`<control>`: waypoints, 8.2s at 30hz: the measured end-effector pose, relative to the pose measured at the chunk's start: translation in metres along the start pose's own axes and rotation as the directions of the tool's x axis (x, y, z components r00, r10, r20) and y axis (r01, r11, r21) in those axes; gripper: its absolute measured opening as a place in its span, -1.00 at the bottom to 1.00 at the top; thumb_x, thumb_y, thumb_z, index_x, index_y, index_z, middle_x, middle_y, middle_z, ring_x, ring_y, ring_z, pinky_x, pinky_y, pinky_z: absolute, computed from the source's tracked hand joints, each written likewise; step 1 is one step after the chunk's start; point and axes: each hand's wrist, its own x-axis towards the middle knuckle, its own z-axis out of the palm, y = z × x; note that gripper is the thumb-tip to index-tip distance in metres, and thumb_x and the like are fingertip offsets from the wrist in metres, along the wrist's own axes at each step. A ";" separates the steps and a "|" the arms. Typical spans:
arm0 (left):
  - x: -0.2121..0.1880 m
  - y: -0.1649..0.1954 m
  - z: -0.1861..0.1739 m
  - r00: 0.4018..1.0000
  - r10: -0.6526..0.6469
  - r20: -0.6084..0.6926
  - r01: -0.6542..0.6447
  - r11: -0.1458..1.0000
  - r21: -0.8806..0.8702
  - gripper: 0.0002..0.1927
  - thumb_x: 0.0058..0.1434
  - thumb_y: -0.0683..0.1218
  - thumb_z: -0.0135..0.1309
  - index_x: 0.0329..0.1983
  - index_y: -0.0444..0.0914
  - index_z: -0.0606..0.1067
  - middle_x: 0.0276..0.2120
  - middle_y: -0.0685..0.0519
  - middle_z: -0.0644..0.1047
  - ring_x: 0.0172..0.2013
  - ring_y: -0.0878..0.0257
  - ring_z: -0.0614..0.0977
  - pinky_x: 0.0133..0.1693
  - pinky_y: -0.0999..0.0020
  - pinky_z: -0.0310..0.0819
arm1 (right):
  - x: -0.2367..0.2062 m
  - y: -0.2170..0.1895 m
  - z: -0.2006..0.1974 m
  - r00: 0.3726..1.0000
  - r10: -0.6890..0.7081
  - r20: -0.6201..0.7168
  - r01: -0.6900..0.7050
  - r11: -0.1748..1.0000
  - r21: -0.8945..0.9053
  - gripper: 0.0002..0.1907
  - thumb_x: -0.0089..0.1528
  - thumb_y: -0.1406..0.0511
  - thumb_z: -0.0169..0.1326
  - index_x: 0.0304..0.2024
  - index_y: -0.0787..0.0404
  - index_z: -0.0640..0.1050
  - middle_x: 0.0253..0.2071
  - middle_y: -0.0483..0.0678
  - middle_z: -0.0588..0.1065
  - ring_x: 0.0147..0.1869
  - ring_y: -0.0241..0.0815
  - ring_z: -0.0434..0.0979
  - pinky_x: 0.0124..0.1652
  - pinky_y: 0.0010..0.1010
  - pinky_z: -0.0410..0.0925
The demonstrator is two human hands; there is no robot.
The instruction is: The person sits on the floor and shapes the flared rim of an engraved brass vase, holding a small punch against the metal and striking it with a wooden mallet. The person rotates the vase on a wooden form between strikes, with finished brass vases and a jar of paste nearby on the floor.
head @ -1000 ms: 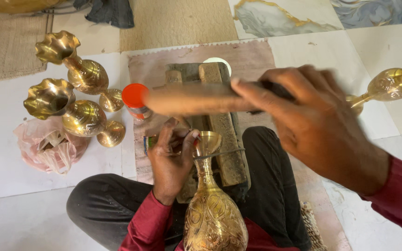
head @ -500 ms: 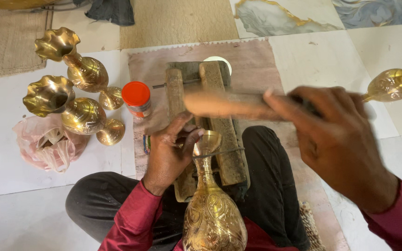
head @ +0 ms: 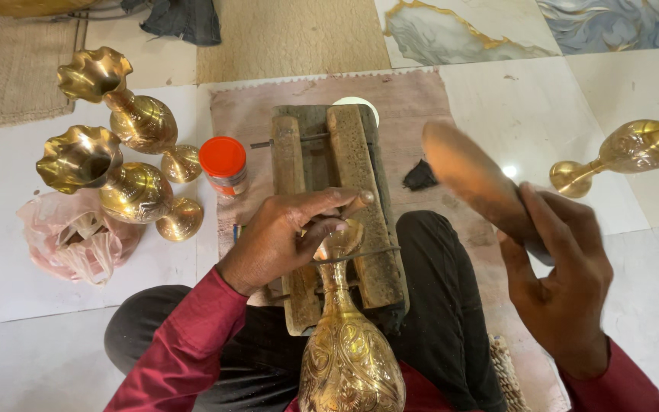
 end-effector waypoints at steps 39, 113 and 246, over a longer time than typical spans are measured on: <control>-0.010 -0.001 0.008 0.991 0.027 -0.133 -0.006 0.988 0.154 -0.48 0.19 -0.27 0.25 0.24 -0.21 0.49 0.04 -0.11 0.64 -0.15 0.17 0.77 -0.13 0.34 0.72 | 0.031 0.007 0.004 0.991 0.012 0.131 -0.042 0.973 0.226 -0.38 0.29 0.40 0.13 0.39 0.02 0.32 0.16 0.01 0.38 0.10 -0.21 0.47 -0.04 -0.38 0.37; -0.045 -0.029 0.052 0.760 -0.208 -0.616 0.047 0.962 -0.268 -0.59 0.27 -0.33 0.21 0.16 -0.38 0.39 -0.31 -0.01 0.68 -0.28 0.37 0.70 -0.18 0.46 0.66 | 0.140 -0.039 0.007 0.713 -0.561 0.420 0.662 0.737 -0.140 -0.29 0.16 0.48 0.16 0.37 -0.02 0.49 0.06 -0.03 0.51 0.06 -0.11 0.38 0.02 -0.18 0.18; 0.027 -0.014 -0.021 0.952 -0.048 0.303 0.051 0.999 -0.002 -0.53 0.28 -0.27 0.13 0.27 -0.18 0.46 0.00 0.04 0.68 -0.09 0.31 0.76 0.00 0.43 0.67 | -0.010 0.030 0.025 0.957 0.241 0.158 -0.268 0.946 0.180 -0.34 0.17 0.42 0.18 0.34 0.15 0.39 0.01 0.01 0.49 0.07 -0.15 0.58 -0.06 -0.39 0.49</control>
